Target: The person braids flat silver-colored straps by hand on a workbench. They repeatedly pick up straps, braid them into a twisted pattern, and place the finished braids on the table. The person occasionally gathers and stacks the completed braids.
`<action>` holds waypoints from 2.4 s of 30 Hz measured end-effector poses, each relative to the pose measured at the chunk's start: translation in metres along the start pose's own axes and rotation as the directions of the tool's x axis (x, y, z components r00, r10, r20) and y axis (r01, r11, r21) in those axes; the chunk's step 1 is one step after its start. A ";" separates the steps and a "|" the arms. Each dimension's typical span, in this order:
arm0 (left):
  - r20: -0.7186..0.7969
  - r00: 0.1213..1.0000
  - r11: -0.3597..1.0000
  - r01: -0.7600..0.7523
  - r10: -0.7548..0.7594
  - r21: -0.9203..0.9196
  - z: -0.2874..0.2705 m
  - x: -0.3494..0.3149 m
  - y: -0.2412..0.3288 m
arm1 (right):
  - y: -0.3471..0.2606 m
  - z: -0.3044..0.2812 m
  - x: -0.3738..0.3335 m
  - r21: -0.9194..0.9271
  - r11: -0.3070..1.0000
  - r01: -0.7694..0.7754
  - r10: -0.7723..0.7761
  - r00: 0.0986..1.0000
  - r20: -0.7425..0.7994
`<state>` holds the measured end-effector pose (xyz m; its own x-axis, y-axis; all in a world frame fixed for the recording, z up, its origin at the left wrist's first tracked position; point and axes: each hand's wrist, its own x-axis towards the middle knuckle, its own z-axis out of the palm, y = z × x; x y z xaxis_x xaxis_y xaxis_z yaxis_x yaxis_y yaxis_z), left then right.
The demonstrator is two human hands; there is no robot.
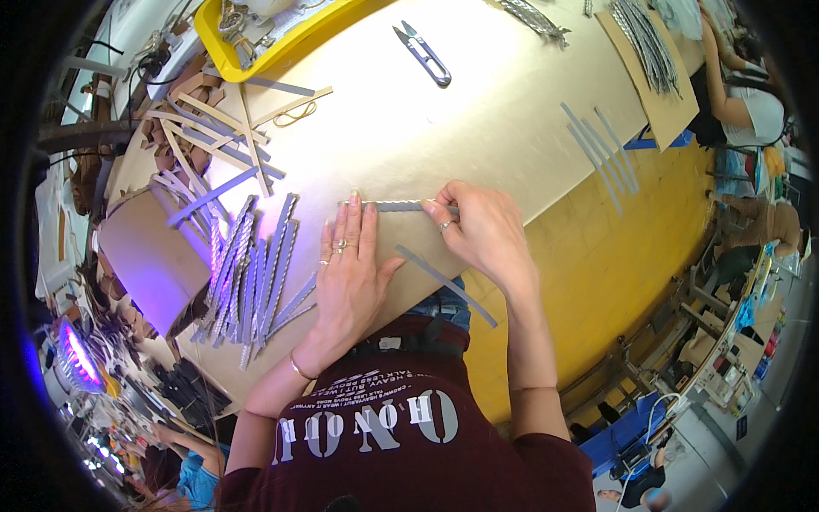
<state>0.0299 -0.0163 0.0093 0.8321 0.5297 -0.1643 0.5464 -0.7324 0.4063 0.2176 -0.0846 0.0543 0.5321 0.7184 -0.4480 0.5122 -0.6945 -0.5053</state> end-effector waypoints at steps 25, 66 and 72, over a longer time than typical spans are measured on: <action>0.052 0.994 0.982 -0.104 0.097 0.156 0.012 0.014 0.028 | 0.024 0.000 -0.015 0.104 0.993 -0.052 0.069 0.983 -0.169; 0.013 0.997 0.954 -0.079 0.078 0.289 0.021 0.024 0.056 | 0.047 0.013 -0.019 0.281 0.954 -0.108 0.213 0.903 -0.374; 0.025 0.997 0.943 -0.083 0.079 0.322 0.018 0.025 0.057 | 0.045 0.022 -0.020 0.252 0.963 -0.093 0.197 0.884 -0.424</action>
<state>0.0838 -0.0521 0.0124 0.8748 0.4593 -0.1544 0.4769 -0.8724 0.1071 0.2157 -0.1294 0.0244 0.8571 0.4816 -0.1828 0.2734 -0.7261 -0.6309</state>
